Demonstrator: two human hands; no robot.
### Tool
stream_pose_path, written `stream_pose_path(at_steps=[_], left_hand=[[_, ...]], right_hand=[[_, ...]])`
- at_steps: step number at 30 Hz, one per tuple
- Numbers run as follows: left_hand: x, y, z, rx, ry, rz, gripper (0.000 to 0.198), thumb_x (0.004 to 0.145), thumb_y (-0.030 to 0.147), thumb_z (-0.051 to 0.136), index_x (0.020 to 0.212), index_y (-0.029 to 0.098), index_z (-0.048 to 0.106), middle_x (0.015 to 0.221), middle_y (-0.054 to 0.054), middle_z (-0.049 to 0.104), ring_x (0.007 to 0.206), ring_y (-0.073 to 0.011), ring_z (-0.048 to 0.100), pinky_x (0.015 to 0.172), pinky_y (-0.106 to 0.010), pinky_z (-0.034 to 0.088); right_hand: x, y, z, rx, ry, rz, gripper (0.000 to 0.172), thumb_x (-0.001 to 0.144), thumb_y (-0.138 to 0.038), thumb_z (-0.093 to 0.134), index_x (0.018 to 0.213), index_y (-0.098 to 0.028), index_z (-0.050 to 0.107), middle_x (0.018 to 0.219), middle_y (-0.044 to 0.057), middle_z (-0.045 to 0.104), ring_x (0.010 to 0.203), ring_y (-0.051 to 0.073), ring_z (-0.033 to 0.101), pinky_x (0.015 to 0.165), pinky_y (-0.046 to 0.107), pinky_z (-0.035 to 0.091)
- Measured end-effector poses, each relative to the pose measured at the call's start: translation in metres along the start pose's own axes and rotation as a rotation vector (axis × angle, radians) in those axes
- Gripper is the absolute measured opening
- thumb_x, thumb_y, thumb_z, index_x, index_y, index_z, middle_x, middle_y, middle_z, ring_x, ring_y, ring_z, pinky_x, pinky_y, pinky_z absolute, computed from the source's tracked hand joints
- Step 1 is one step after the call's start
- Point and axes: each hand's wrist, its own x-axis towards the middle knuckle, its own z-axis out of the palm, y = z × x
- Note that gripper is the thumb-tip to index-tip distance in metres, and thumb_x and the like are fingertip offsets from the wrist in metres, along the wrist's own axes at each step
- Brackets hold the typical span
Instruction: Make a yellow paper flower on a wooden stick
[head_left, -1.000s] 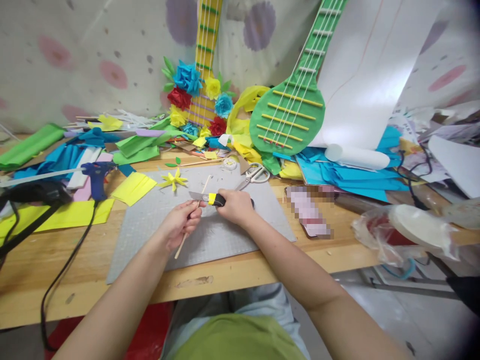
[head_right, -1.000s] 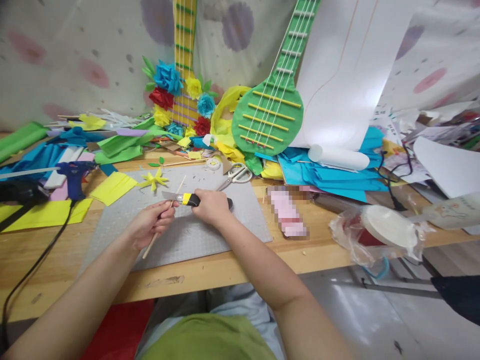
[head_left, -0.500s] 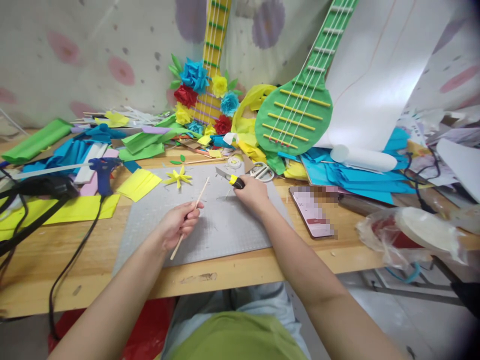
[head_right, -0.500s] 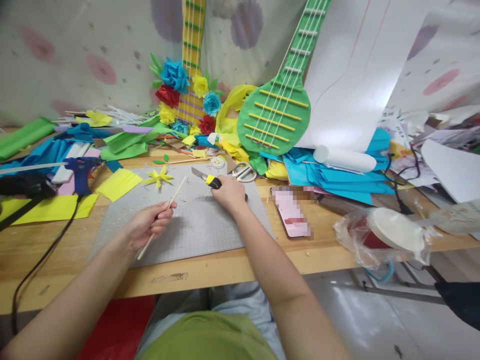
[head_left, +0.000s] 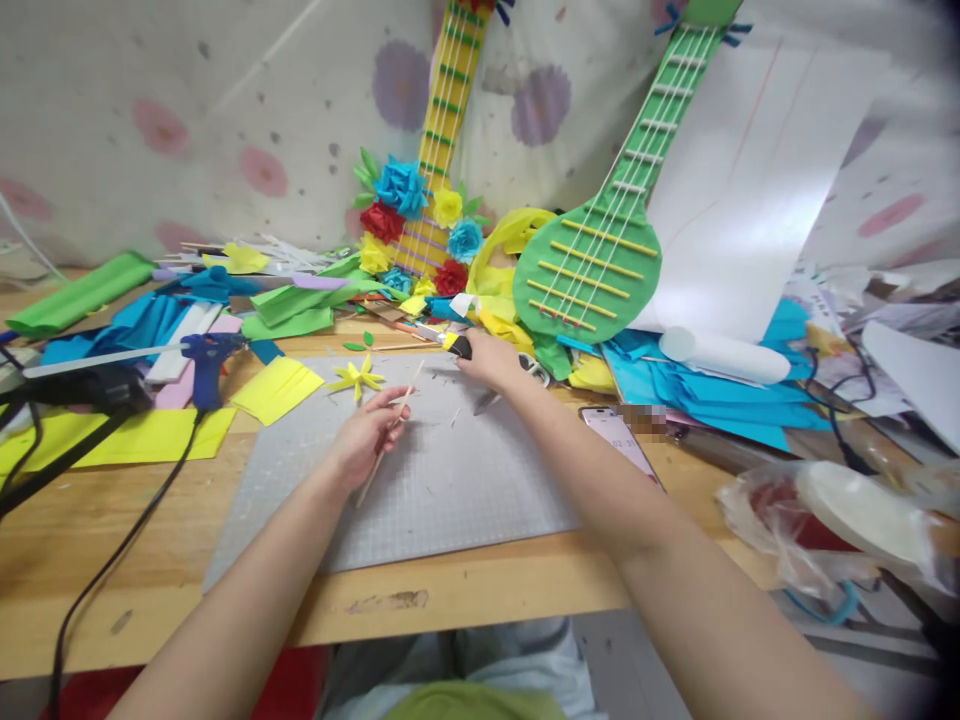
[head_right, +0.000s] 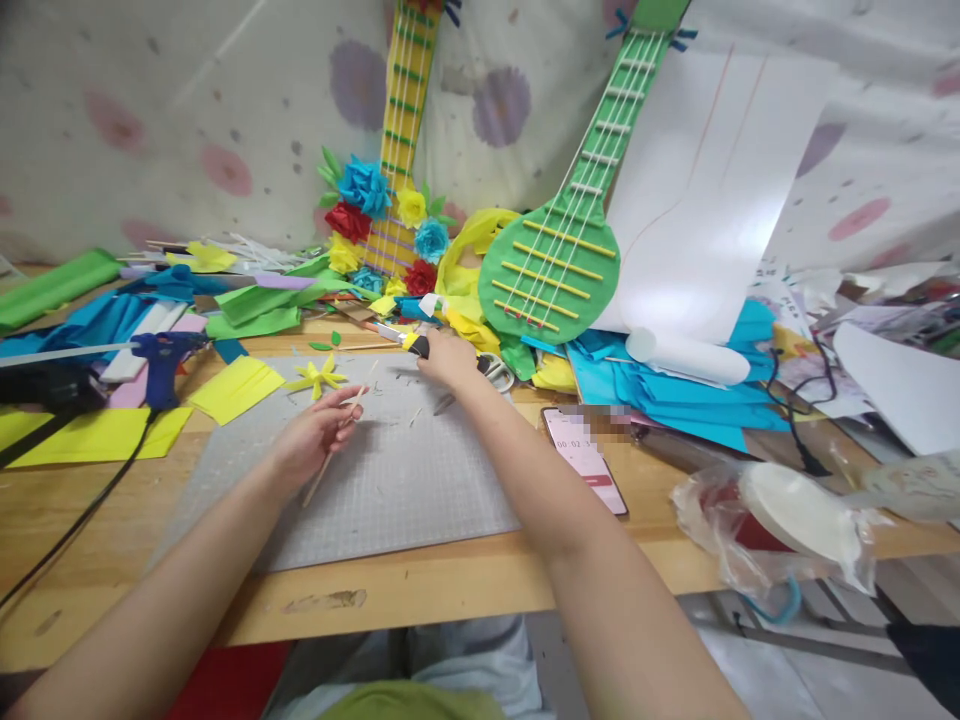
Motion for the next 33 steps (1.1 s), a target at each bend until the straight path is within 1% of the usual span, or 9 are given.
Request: stream_pose_path(at_steps=[3, 7, 13, 17, 20, 23, 26, 30, 33], left_hand=[[0.014, 0.005, 0.000, -0.052, 0.019, 0.056, 0.015, 0.074, 0.027, 0.055, 0.084, 0.019, 0.049, 0.053, 0.008, 0.037, 0.034, -0.0008, 0.024, 0.031, -0.011, 0.015], [0.031, 0.010, 0.005, -0.100, 0.091, 0.127, 0.024, 0.078, 0.037, 0.052, 0.068, 0.018, 0.041, 0.045, 0.011, 0.023, 0.032, -0.0009, 0.017, 0.032, -0.012, 0.010], [0.042, 0.001, 0.012, -0.263, 0.233, 0.151, 0.018, 0.082, 0.024, 0.044, 0.066, 0.017, 0.039, 0.045, 0.010, 0.028, 0.032, -0.0010, 0.021, 0.032, -0.013, 0.013], [0.041, -0.004, 0.018, -0.332, 0.292, 0.269, 0.007, 0.080, 0.018, 0.047, 0.073, 0.017, 0.047, 0.055, 0.006, 0.044, 0.042, -0.0024, 0.038, 0.041, -0.013, 0.031], [0.039, -0.003, 0.024, -0.402, 0.327, 0.342, 0.001, 0.076, 0.017, 0.054, 0.075, 0.016, 0.053, 0.068, 0.004, 0.054, 0.059, -0.0025, 0.050, 0.059, -0.014, 0.041], [0.040, -0.003, 0.030, -0.385, 0.281, 0.402, 0.008, 0.070, 0.021, 0.063, 0.076, 0.017, 0.059, 0.077, 0.003, 0.059, 0.067, -0.0038, 0.052, 0.067, -0.016, 0.042], [0.042, -0.007, 0.036, -0.269, 0.230, 0.491, 0.018, 0.064, 0.030, 0.068, 0.076, 0.018, 0.063, 0.081, 0.001, 0.061, 0.075, -0.0087, 0.055, 0.076, -0.023, 0.042], [0.044, -0.015, 0.048, 0.117, 0.376, 0.696, 0.022, 0.066, 0.036, 0.066, 0.081, 0.020, 0.067, 0.092, -0.003, 0.056, 0.088, -0.0126, 0.053, 0.083, -0.027, 0.041], [0.047, -0.010, 0.051, 0.324, 0.397, 0.708, 0.027, 0.069, 0.039, 0.063, 0.088, 0.020, 0.067, 0.095, -0.005, 0.055, 0.084, -0.0127, 0.054, 0.076, -0.026, 0.043]], right_hand=[[0.008, 0.000, 0.009, -0.029, -0.019, 0.002, 0.041, 0.076, -0.037, 0.051, 0.112, -0.017, 0.049, 0.113, 0.012, 0.057, 0.099, 0.024, 0.055, 0.079, 0.032, 0.043], [0.019, -0.007, 0.020, -0.074, -0.001, -0.084, 0.041, 0.075, -0.031, 0.052, 0.113, -0.014, 0.048, 0.111, 0.013, 0.058, 0.105, 0.026, 0.051, 0.085, 0.035, 0.040], [0.054, -0.007, 0.023, -0.047, -0.013, -0.170, 0.043, 0.075, -0.029, 0.051, 0.115, -0.015, 0.048, 0.111, 0.012, 0.056, 0.101, 0.025, 0.051, 0.084, 0.034, 0.040], [0.049, -0.015, 0.019, 0.017, 0.056, -0.182, 0.045, 0.074, -0.032, 0.054, 0.116, -0.016, 0.051, 0.112, 0.012, 0.054, 0.105, 0.025, 0.047, 0.089, 0.035, 0.037], [0.017, -0.030, 0.016, 0.221, 0.235, -0.230, 0.035, 0.080, -0.031, 0.048, 0.111, -0.017, 0.055, 0.107, 0.009, 0.056, 0.106, 0.021, 0.046, 0.092, 0.033, 0.034], [-0.019, -0.045, 0.013, 0.456, 0.296, -0.297, 0.025, 0.080, -0.030, 0.049, 0.099, -0.020, 0.061, 0.103, 0.007, 0.059, 0.105, 0.020, 0.047, 0.095, 0.035, 0.033], [-0.039, -0.052, 0.015, 0.846, 0.211, -0.312, 0.021, 0.078, -0.027, 0.050, 0.095, -0.020, 0.061, 0.097, 0.005, 0.062, 0.096, 0.018, 0.053, 0.090, 0.034, 0.038], [-0.044, -0.058, 0.018, 1.435, 0.012, -0.169, 0.025, 0.083, -0.036, 0.040, 0.094, -0.022, 0.057, 0.083, 0.001, 0.061, 0.074, 0.013, 0.056, 0.068, 0.026, 0.046], [-0.047, -0.057, 0.019, 1.562, -0.002, -0.038, 0.029, 0.084, -0.046, 0.037, 0.089, -0.023, 0.053, 0.060, -0.004, 0.049, 0.050, 0.010, 0.044, 0.047, 0.022, 0.039]])
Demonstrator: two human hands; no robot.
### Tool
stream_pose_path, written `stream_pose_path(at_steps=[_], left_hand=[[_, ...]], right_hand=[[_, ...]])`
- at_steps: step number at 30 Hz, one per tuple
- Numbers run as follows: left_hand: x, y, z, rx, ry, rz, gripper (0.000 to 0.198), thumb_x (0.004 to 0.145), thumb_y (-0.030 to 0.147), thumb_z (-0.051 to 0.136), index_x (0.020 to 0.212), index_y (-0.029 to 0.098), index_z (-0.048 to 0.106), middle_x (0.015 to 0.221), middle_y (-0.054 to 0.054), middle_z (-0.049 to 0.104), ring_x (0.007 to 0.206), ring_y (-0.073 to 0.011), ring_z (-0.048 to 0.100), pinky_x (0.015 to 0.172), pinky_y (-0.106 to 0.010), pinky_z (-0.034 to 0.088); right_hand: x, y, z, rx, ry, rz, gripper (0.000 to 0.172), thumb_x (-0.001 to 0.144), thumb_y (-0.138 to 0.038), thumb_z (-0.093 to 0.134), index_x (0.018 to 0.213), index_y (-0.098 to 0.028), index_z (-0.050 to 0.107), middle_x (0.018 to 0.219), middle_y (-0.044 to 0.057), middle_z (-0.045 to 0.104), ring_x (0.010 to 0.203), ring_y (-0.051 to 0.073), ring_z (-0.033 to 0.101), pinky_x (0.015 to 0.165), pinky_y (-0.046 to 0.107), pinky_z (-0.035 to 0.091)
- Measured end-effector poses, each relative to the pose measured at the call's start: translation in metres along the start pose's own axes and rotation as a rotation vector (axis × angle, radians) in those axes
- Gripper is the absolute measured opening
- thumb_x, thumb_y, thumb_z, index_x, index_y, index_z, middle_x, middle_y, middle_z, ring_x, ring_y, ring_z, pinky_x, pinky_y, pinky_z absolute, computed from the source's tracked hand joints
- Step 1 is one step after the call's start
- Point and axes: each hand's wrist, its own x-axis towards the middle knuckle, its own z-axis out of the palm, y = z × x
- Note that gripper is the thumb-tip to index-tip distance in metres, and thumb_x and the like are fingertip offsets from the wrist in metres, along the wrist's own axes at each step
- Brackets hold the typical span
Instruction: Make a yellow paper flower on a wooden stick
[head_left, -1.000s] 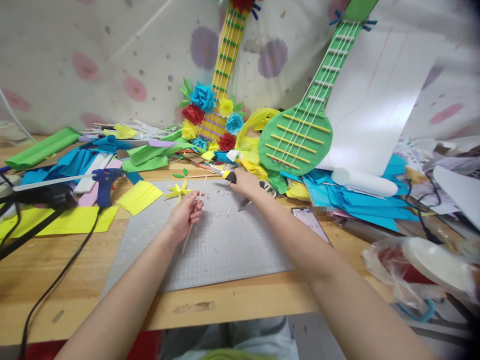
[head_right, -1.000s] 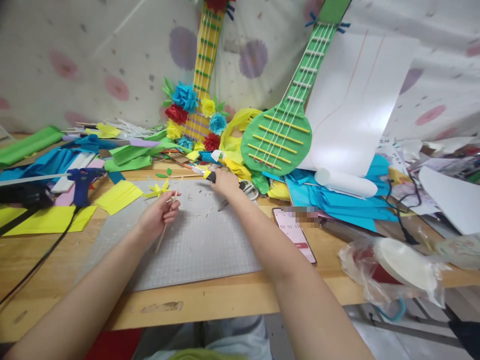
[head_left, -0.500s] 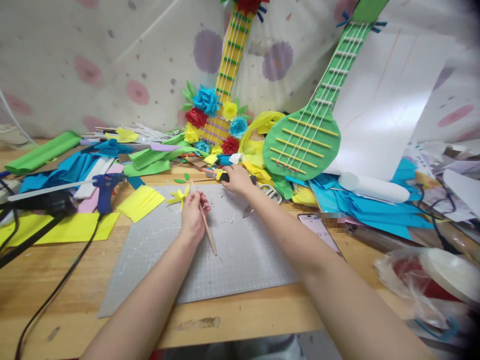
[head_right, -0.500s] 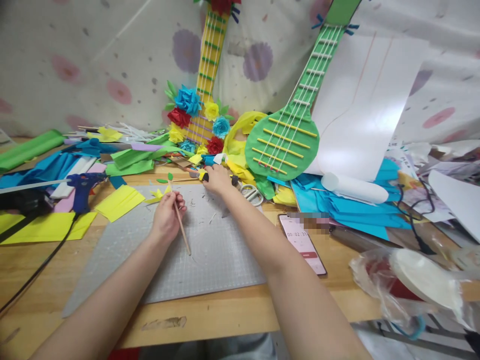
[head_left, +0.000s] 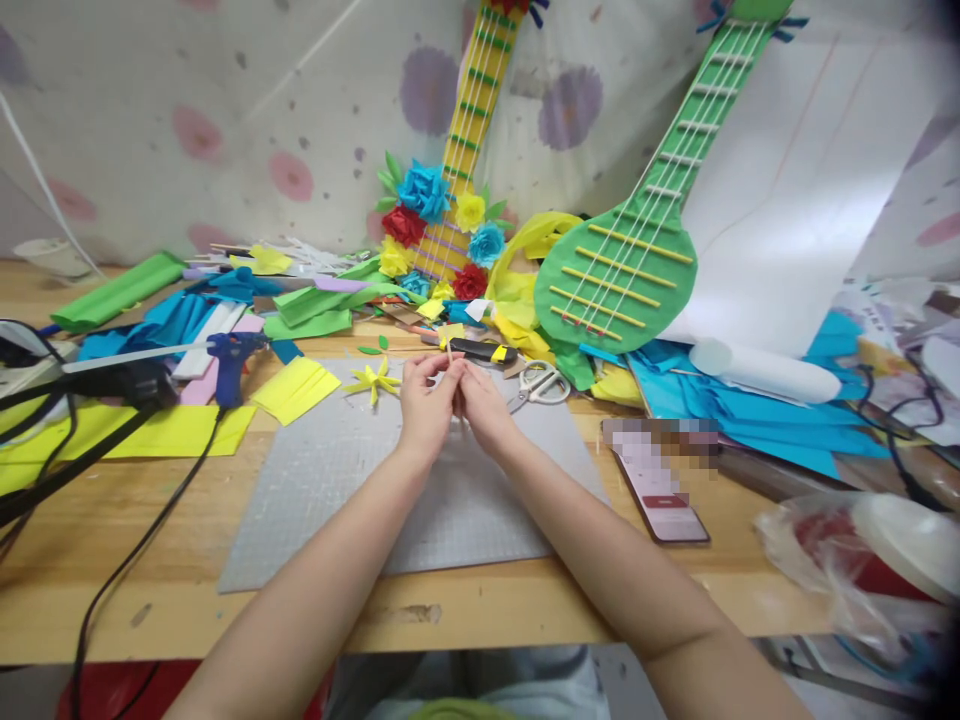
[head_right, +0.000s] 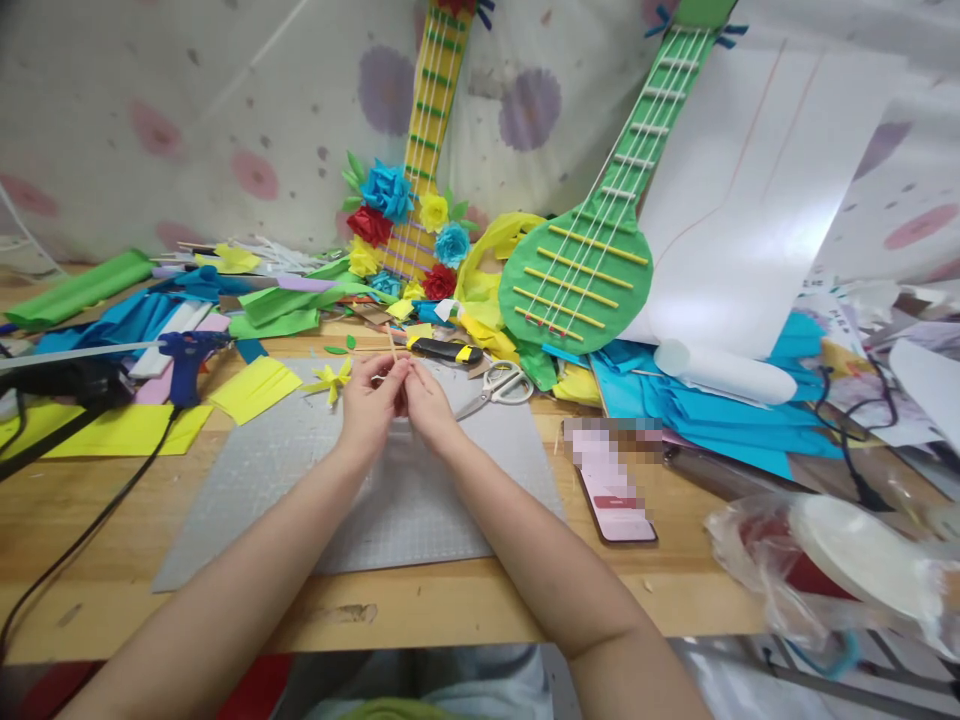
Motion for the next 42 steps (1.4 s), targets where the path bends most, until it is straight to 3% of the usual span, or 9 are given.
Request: stream_pose_path(at_steps=[2, 5, 8, 11, 20, 25, 32, 37, 42], left_hand=[[0.014, 0.003, -0.009, 0.034, -0.073, -0.010, 0.032, 0.071, 0.042, 0.061, 0.092, 0.019, 0.065, 0.092, -0.005, 0.058, 0.077, -0.0123, 0.054, 0.071, -0.026, 0.044], [0.043, 0.003, -0.045, 0.178, 0.053, 0.097, 0.035, 0.079, 0.045, 0.047, 0.097, 0.018, 0.060, 0.090, -0.005, 0.060, 0.080, -0.0133, 0.054, 0.073, -0.026, 0.044], [0.059, -0.004, -0.087, 0.654, 0.128, 0.006, 0.035, 0.076, 0.044, 0.050, 0.097, 0.017, 0.059, 0.089, -0.007, 0.059, 0.081, -0.0180, 0.055, 0.073, -0.031, 0.044], [0.050, -0.014, -0.104, 1.046, -0.012, -0.135, 0.047, 0.074, 0.051, 0.049, 0.108, 0.018, 0.054, 0.099, -0.012, 0.058, 0.090, -0.0257, 0.056, 0.075, -0.037, 0.043], [0.013, -0.007, -0.065, 1.200, -0.207, -0.256, 0.038, 0.076, 0.055, 0.039, 0.089, 0.025, 0.058, 0.084, -0.003, 0.066, 0.080, -0.0249, 0.060, 0.060, -0.031, 0.038], [0.001, -0.001, -0.064, 1.147, -0.309, -0.277, 0.047, 0.069, 0.067, 0.041, 0.072, 0.023, 0.058, 0.067, -0.003, 0.063, 0.066, -0.0213, 0.058, 0.052, -0.028, 0.031], [0.004, -0.009, -0.079, 0.879, -0.089, -0.114, 0.041, 0.068, 0.055, 0.054, 0.093, 0.023, 0.054, 0.074, 0.003, 0.056, 0.061, -0.0118, 0.051, 0.055, -0.024, 0.035], [0.003, -0.023, -0.067, 0.924, -0.252, -0.024, 0.048, 0.067, 0.052, 0.058, 0.104, 0.022, 0.054, 0.087, -0.003, 0.053, 0.080, -0.0169, 0.053, 0.070, -0.028, 0.041], [-0.011, -0.011, -0.051, 0.847, -0.089, 0.244, 0.039, 0.073, 0.037, 0.056, 0.107, 0.018, 0.048, 0.099, -0.008, 0.049, 0.092, -0.0198, 0.050, 0.082, -0.033, 0.042]], right_hand=[[-0.002, 0.001, -0.007, -0.050, 0.050, 0.014, 0.033, 0.083, -0.053, 0.036, 0.083, -0.023, 0.050, 0.052, -0.007, 0.038, 0.042, 0.008, 0.035, 0.041, 0.020, 0.031], [-0.002, 0.004, -0.027, -0.212, 0.107, -0.006, 0.039, 0.080, -0.060, 0.037, 0.074, -0.022, 0.046, 0.051, -0.007, 0.036, 0.042, 0.007, 0.033, 0.041, 0.019, 0.027], [0.003, 0.010, -0.048, -0.321, 0.168, -0.007, 0.045, 0.080, -0.063, 0.032, 0.068, -0.021, 0.044, 0.051, -0.006, 0.036, 0.044, 0.008, 0.035, 0.042, 0.019, 0.027], [0.007, 0.015, -0.060, -0.400, 0.188, 0.020, 0.046, 0.081, -0.061, 0.029, 0.066, -0.020, 0.045, 0.050, -0.006, 0.037, 0.044, 0.008, 0.035, 0.043, 0.019, 0.027], [-0.005, 0.020, -0.049, -0.483, 0.010, 0.174, 0.027, 0.084, -0.036, 0.038, 0.085, -0.019, 0.059, 0.056, -0.005, 0.053, 0.038, 0.006, 0.044, 0.042, 0.019, 0.034], [-0.012, 0.019, -0.048, -0.631, 0.031, 0.096, 0.027, 0.086, -0.036, 0.038, 0.091, -0.022, 0.060, 0.068, -0.003, 0.063, 0.040, 0.006, 0.049, 0.048, 0.020, 0.038], [-0.022, 0.011, -0.049, -1.058, 0.109, 0.032, 0.025, 0.085, -0.036, 0.039, 0.091, -0.024, 0.060, 0.073, 0.000, 0.066, 0.068, 0.015, 0.058, 0.060, 0.023, 0.036], [-0.020, -0.003, -0.084, -1.256, 0.159, 0.147, 0.031, 0.077, -0.027, 0.046, 0.106, -0.027, 0.057, 0.083, 0.002, 0.066, 0.074, 0.018, 0.059, 0.063, 0.025, 0.037], [-0.012, -0.006, -0.132, -1.401, 0.081, 0.244, 0.046, 0.072, -0.024, 0.050, 0.117, -0.027, 0.054, 0.098, 0.006, 0.066, 0.085, 0.022, 0.059, 0.066, 0.029, 0.039]])
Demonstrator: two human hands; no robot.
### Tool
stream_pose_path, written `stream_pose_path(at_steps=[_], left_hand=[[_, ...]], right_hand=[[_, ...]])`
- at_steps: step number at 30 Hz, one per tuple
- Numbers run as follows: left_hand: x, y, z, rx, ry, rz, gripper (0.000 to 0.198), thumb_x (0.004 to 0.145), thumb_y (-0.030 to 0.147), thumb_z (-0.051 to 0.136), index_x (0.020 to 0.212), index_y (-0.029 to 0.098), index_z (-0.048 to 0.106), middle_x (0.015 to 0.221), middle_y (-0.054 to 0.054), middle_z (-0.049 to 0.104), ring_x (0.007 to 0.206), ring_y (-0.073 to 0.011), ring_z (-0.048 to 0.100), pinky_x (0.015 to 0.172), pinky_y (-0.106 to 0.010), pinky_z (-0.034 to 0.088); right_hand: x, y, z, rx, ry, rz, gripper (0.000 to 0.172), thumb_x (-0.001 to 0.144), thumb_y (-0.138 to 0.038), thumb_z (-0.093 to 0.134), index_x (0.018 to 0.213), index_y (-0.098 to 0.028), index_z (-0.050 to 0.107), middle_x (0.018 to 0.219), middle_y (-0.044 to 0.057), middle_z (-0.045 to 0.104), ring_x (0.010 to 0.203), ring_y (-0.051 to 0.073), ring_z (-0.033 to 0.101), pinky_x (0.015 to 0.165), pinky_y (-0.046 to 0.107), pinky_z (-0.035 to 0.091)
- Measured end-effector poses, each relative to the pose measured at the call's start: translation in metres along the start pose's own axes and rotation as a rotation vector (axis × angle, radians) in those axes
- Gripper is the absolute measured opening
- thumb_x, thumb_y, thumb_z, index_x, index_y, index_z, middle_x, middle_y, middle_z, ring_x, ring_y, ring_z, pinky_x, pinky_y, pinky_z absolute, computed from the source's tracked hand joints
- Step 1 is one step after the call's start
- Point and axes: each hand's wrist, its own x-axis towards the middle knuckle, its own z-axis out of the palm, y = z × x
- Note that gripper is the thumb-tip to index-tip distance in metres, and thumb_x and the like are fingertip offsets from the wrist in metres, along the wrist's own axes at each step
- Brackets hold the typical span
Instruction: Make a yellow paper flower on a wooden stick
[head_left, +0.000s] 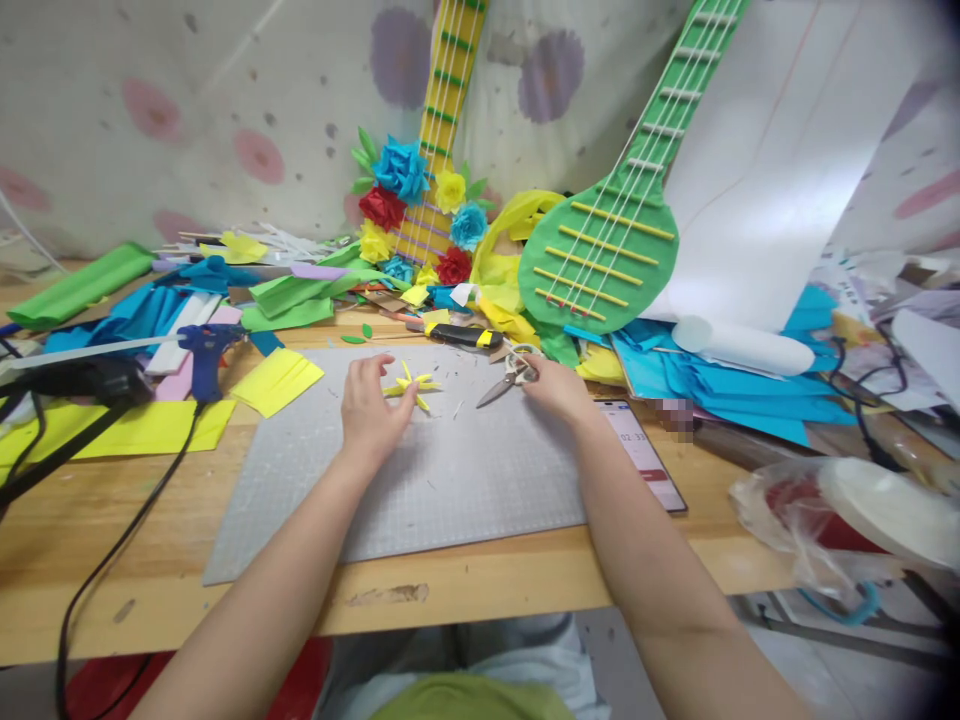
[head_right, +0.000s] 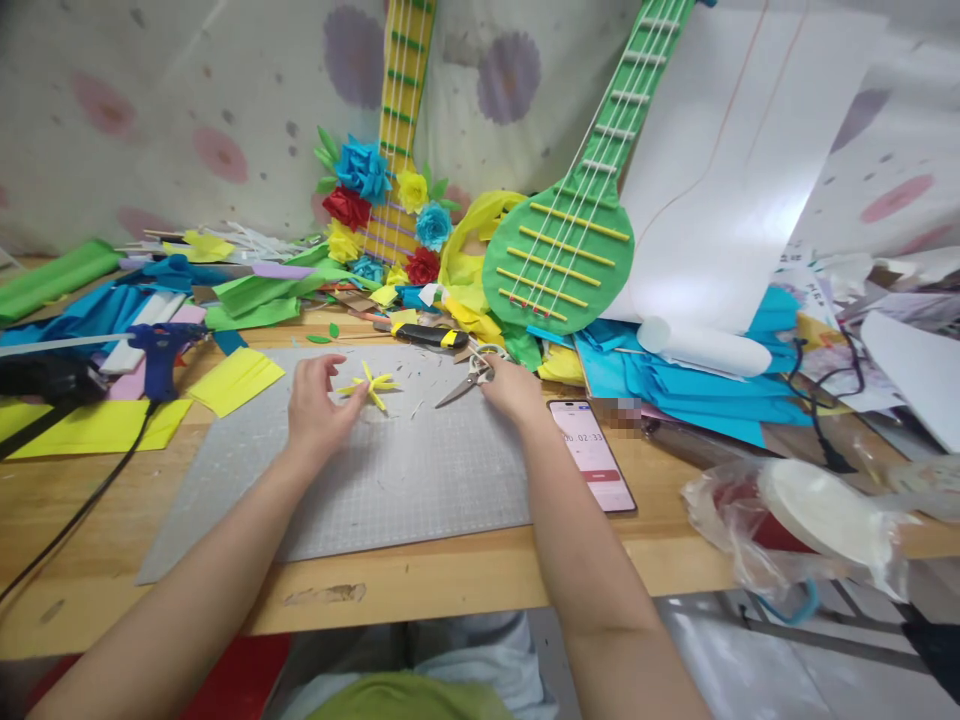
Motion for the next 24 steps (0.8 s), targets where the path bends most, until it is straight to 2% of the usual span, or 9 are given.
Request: stream_pose_path(at_steps=[2, 4, 7, 12, 15, 17, 20, 22, 24], left_hand=[[-0.008, 0.016, 0.003, -0.066, -0.023, 0.166, 0.023, 0.077, 0.026, 0.049, 0.099, 0.019, 0.049, 0.097, -0.007, 0.051, 0.094, -0.0192, 0.050, 0.084, -0.033, 0.042], [-0.016, 0.031, 0.014, -0.141, -0.173, 0.307, 0.021, 0.077, 0.018, 0.046, 0.097, 0.020, 0.050, 0.100, -0.008, 0.052, 0.096, -0.0187, 0.051, 0.084, -0.032, 0.043], [-0.022, 0.047, 0.041, -0.248, -0.333, 0.310, 0.027, 0.075, 0.010, 0.040, 0.099, 0.018, 0.049, 0.105, -0.009, 0.052, 0.099, -0.0179, 0.050, 0.086, -0.033, 0.044], [-0.001, 0.057, 0.075, -0.546, -0.251, -0.118, 0.022, 0.072, 0.013, 0.045, 0.093, 0.016, 0.051, 0.101, -0.009, 0.054, 0.093, -0.0165, 0.054, 0.082, -0.034, 0.047], [0.023, 0.061, 0.076, -0.915, -0.275, -0.494, 0.016, 0.074, 0.017, 0.045, 0.087, 0.016, 0.052, 0.096, -0.007, 0.059, 0.090, -0.0144, 0.057, 0.084, -0.033, 0.047], [0.036, 0.062, 0.071, -1.161, -0.362, -0.599, 0.019, 0.079, 0.023, 0.040, 0.088, 0.016, 0.054, 0.099, -0.008, 0.061, 0.092, -0.0148, 0.059, 0.084, -0.034, 0.047], [0.043, 0.063, 0.068, -1.277, -0.430, -0.474, 0.032, 0.083, 0.030, 0.031, 0.092, 0.015, 0.058, 0.101, -0.010, 0.063, 0.099, -0.0181, 0.059, 0.087, -0.038, 0.046], [0.038, 0.067, 0.075, -1.075, -0.474, -0.317, 0.035, 0.084, 0.030, 0.029, 0.095, 0.015, 0.059, 0.101, -0.010, 0.064, 0.101, -0.0194, 0.058, 0.089, -0.041, 0.045], [0.028, 0.074, 0.090, -0.691, -0.548, -0.029, 0.032, 0.082, 0.028, 0.034, 0.095, 0.017, 0.060, 0.108, -0.009, 0.062, 0.106, -0.0192, 0.054, 0.097, -0.040, 0.039]], right_hand=[[0.009, 0.007, -0.007, -0.057, -0.029, -0.009, 0.047, 0.072, -0.023, 0.050, 0.119, -0.030, 0.054, 0.102, 0.006, 0.066, 0.087, 0.023, 0.059, 0.065, 0.029, 0.039], [0.017, 0.006, -0.015, -0.153, -0.088, -0.037, 0.045, 0.072, -0.021, 0.050, 0.115, -0.032, 0.056, 0.100, 0.006, 0.066, 0.086, 0.023, 0.059, 0.064, 0.028, 0.039], [0.026, 0.002, -0.027, -0.295, -0.181, -0.163, 0.037, 0.072, -0.020, 0.051, 0.107, -0.027, 0.061, 0.094, 0.008, 0.066, 0.082, 0.023, 0.059, 0.062, 0.028, 0.037], [0.025, 0.008, -0.042, -0.279, -0.116, -0.398, 0.036, 0.068, -0.021, 0.057, 0.104, -0.023, 0.060, 0.102, 0.006, 0.059, 0.082, 0.018, 0.056, 0.062, 0.023, 0.035], [0.022, 0.013, -0.049, -0.105, -0.093, -0.464, 0.038, 0.065, -0.023, 0.060, 0.103, -0.023, 0.060, 0.106, 0.005, 0.055, 0.082, 0.016, 0.054, 0.066, 0.022, 0.036], [0.021, 0.013, -0.054, 0.092, -0.133, -0.486, 0.036, 0.063, -0.020, 0.060, 0.099, -0.021, 0.061, 0.102, 0.003, 0.056, 0.085, 0.016, 0.053, 0.069, 0.022, 0.037], [0.021, 0.012, -0.059, 0.470, -0.187, -0.412, 0.030, 0.062, -0.020, 0.059, 0.092, -0.019, 0.059, 0.090, 0.000, 0.059, 0.077, 0.013, 0.052, 0.065, 0.021, 0.038], [0.022, 0.012, -0.062, 0.709, -0.198, -0.297, 0.022, 0.064, -0.023, 0.057, 0.086, -0.017, 0.056, 0.077, -0.001, 0.058, 0.060, 0.008, 0.047, 0.052, 0.019, 0.034], [0.023, 0.013, -0.063, 0.919, -0.209, -0.174, 0.017, 0.067, -0.029, 0.055, 0.079, -0.017, 0.052, 0.066, -0.002, 0.055, 0.046, 0.005, 0.037, 0.042, 0.019, 0.023]])
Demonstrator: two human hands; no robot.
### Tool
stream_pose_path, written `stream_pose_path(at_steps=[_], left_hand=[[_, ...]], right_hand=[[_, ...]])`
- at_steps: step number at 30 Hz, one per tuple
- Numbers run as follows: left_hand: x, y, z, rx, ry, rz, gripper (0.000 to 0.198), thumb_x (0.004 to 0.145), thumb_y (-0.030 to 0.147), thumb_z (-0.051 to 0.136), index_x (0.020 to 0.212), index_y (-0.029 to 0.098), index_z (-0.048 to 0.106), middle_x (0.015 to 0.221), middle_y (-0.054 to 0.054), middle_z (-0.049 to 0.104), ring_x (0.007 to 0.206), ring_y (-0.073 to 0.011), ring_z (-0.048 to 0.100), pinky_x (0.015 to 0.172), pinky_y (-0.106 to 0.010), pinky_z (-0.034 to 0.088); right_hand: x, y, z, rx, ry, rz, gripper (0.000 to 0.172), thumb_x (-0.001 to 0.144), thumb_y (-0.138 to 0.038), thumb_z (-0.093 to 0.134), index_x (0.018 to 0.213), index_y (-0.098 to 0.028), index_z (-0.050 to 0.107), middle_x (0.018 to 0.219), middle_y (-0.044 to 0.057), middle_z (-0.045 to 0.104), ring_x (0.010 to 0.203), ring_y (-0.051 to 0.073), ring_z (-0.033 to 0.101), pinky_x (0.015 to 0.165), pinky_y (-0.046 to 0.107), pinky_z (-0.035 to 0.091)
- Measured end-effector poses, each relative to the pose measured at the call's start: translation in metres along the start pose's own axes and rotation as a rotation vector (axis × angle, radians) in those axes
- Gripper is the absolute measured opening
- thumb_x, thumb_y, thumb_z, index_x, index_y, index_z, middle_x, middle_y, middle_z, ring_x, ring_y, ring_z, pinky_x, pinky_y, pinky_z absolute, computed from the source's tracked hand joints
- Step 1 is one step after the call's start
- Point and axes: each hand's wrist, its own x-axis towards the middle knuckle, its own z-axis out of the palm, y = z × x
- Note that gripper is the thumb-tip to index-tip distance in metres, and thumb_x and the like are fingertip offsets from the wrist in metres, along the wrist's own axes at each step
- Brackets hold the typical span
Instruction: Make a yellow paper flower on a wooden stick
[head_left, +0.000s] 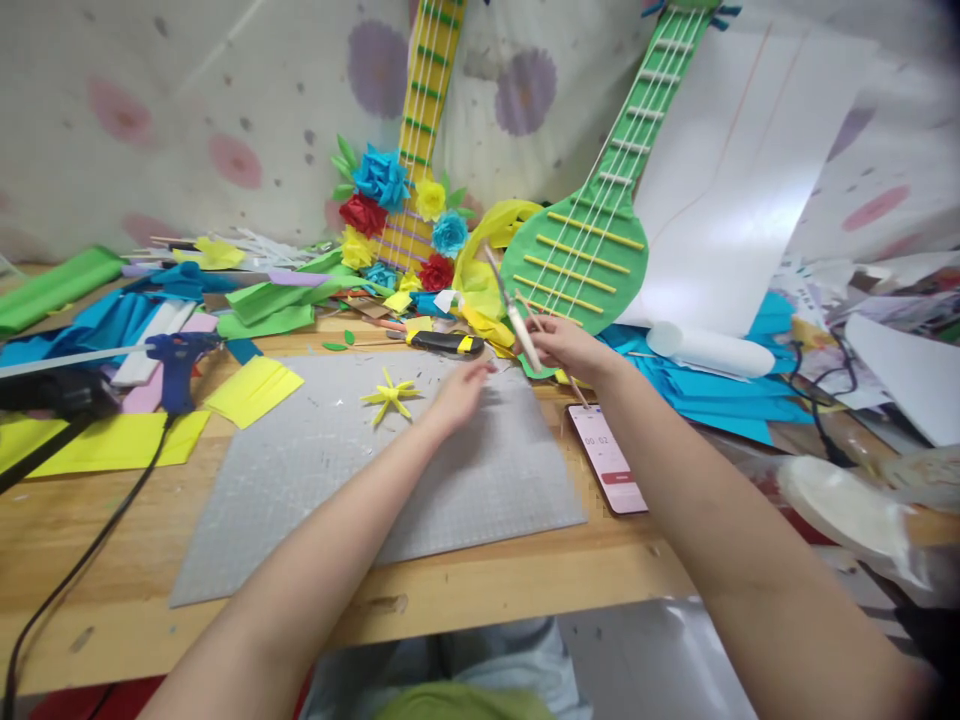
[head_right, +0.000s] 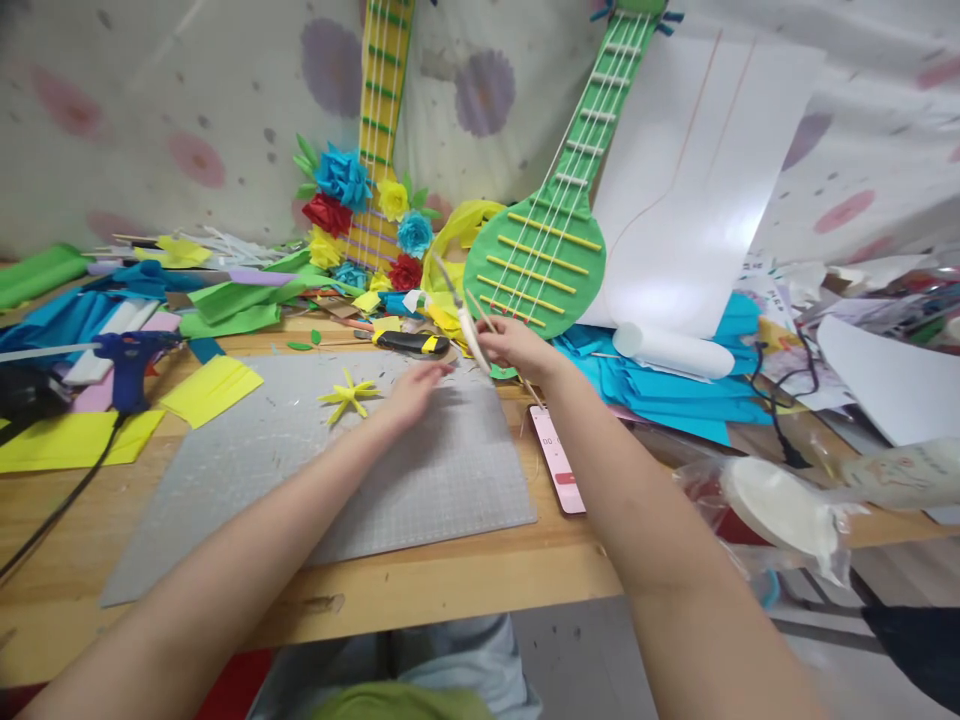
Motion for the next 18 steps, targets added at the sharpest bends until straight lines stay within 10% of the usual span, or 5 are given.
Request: stream_pose_path(at_steps=[3, 9, 18], left_hand=[[0.011, -0.007, 0.036, 0.545, -0.232, 0.240, 0.038, 0.082, 0.028, 0.038, 0.114, 0.013, 0.054, 0.133, -0.013, 0.044, 0.125, -0.0214, 0.037, 0.107, -0.037, 0.027], [0.031, -0.006, 0.067, 0.891, -0.348, 0.127, 0.071, 0.083, 0.047, 0.034, 0.136, 0.001, 0.024, 0.145, -0.020, 0.019, 0.136, -0.0277, 0.011, 0.112, -0.043, 0.010], [-0.087, -0.019, -0.023, 1.005, -0.252, 0.206, 0.064, 0.084, 0.049, 0.035, 0.133, 0.008, 0.035, 0.142, -0.017, 0.029, 0.133, -0.0264, 0.023, 0.110, -0.043, 0.020]], right_hand=[[0.001, 0.003, 0.001, 0.229, 0.087, 0.061, 0.022, 0.068, -0.037, 0.055, 0.074, -0.017, 0.049, 0.060, -0.003, 0.053, 0.039, 0.003, 0.032, 0.037, 0.020, 0.014], [-0.005, 0.014, 0.011, 0.297, 0.142, 0.089, 0.021, 0.064, -0.034, 0.059, 0.073, -0.018, 0.047, 0.056, -0.005, 0.053, 0.040, 0.004, 0.036, 0.038, 0.018, 0.020], [-0.012, 0.020, 0.027, -0.006, 0.121, 0.109, 0.017, 0.065, -0.033, 0.050, 0.072, -0.018, 0.048, 0.060, -0.002, 0.055, 0.045, 0.006, 0.038, 0.043, 0.019, 0.025]])
